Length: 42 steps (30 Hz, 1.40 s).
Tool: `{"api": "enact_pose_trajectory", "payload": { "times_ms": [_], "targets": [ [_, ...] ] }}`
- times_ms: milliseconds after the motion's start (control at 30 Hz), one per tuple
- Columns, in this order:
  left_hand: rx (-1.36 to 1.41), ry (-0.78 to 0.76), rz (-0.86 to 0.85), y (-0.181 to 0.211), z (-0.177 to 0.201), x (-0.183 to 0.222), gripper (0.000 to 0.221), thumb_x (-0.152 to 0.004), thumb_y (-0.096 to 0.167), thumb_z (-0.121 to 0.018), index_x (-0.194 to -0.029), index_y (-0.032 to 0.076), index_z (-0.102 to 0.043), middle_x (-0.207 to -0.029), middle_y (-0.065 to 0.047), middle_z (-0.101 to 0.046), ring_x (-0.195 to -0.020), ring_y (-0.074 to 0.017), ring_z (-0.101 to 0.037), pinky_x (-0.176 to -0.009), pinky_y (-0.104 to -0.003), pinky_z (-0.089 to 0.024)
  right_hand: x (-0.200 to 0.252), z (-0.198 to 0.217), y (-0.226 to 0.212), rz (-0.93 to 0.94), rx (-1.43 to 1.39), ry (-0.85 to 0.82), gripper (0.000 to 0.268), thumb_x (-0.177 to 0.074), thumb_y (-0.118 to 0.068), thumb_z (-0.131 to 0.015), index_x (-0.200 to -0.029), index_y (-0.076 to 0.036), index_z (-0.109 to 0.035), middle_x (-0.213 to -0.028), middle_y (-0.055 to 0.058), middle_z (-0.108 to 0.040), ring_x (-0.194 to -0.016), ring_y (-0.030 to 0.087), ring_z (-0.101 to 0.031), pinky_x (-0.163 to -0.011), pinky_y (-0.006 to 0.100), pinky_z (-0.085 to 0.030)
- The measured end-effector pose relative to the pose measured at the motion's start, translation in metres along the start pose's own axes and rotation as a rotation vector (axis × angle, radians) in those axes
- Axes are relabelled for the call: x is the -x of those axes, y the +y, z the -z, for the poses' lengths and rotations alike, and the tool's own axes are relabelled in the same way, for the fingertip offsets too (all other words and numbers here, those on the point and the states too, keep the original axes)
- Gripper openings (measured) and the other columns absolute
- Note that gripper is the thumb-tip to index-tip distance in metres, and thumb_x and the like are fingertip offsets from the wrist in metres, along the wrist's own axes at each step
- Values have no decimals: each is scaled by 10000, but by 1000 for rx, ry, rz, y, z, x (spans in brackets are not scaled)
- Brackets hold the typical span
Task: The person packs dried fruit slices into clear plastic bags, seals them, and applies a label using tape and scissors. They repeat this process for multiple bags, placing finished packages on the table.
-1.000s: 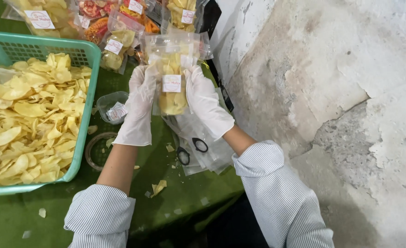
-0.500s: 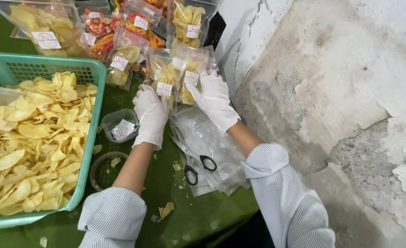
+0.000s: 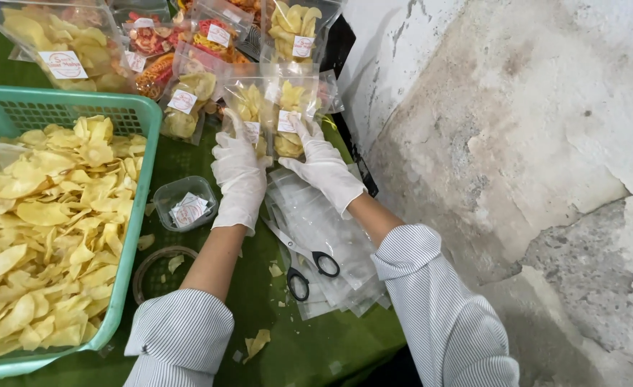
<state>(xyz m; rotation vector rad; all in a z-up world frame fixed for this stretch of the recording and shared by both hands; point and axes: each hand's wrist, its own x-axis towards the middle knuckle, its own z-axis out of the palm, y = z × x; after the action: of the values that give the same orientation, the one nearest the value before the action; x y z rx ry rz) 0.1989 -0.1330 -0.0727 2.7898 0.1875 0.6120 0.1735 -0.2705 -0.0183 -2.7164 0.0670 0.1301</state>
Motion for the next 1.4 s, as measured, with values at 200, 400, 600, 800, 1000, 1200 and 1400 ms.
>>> {"api": "enact_pose_trajectory", "payload": {
  "times_ms": [200, 400, 600, 800, 1000, 1200, 1400],
  "targets": [
    [-102, -86, 22, 5, 0, -5, 1416, -506, 573, -891, -1521, 81, -33, -1072, -154, -443, -905, -335, -546, -634, -507, -530, -9, 0, 12, 44, -49, -21, 868, -824, -552, -686, -1498, -491, -142, -1611, 50, -149, -1368, 364, -396, -1139, 423, -354],
    [-34, -237, 36, -1, 15, 15, 1313, -668, 584, -830, -1513, 18, 0, -1404, -262, -352, -1101, -397, -513, -775, -522, -509, 39, 24, 13, 53, -75, -50, 688, -906, -506, -582, -1481, -509, -205, -1610, 102, -155, -1411, 369, -317, -1158, 463, -311],
    [-51, -134, -13, -8, 48, 52, 1231, -695, 550, -831, -1490, -60, -116, -1405, -273, -352, -1133, -390, -519, -795, -487, -539, 80, 35, 33, 55, 140, 6, 600, -893, -619, -503, -1454, -473, -345, -1533, 49, -346, -1383, 277, -394, -1119, 453, -340],
    [98, -280, -482, -8, 58, 127, 737, -894, 550, -522, -1461, 101, -384, -1346, -151, -477, -1289, -366, -443, -991, -500, -448, 139, 39, 25, -200, 210, -185, 945, -694, -594, -696, -1479, -230, -316, -1417, 65, -511, -1302, 288, -486, -1073, 480, -422],
    [0, -524, -578, 2, 81, 187, 1012, -870, 742, -376, -1511, -15, -176, -1525, -223, -303, -1435, -367, -244, -1157, -519, -205, 120, 5, 73, -170, -47, 50, 882, -739, -420, -744, -1481, -207, -316, -1218, 12, -659, -1227, 214, -562, -1061, 401, -457],
    [63, -549, -565, -6, 73, 186, 956, -885, 721, -344, -1521, 23, -190, -1557, -194, -267, -1463, -342, -200, -1172, -527, -159, 159, 34, 61, -108, -489, 424, 120, -866, -199, -638, -968, -257, -667, -937, -16, -737, -828, 100, -715, -720, 232, -560],
    [981, -448, 3, 5, 187, 181, 750, -859, 370, -679, -1461, 63, -354, -1464, -156, -446, -1389, -300, -366, -1160, -456, -280, 210, 56, 9, -101, -1173, 672, 90, -862, -134, -636, -936, -83, -632, -804, 72, -734, -699, 127, -737, -582, 170, -567]
  ]
}}
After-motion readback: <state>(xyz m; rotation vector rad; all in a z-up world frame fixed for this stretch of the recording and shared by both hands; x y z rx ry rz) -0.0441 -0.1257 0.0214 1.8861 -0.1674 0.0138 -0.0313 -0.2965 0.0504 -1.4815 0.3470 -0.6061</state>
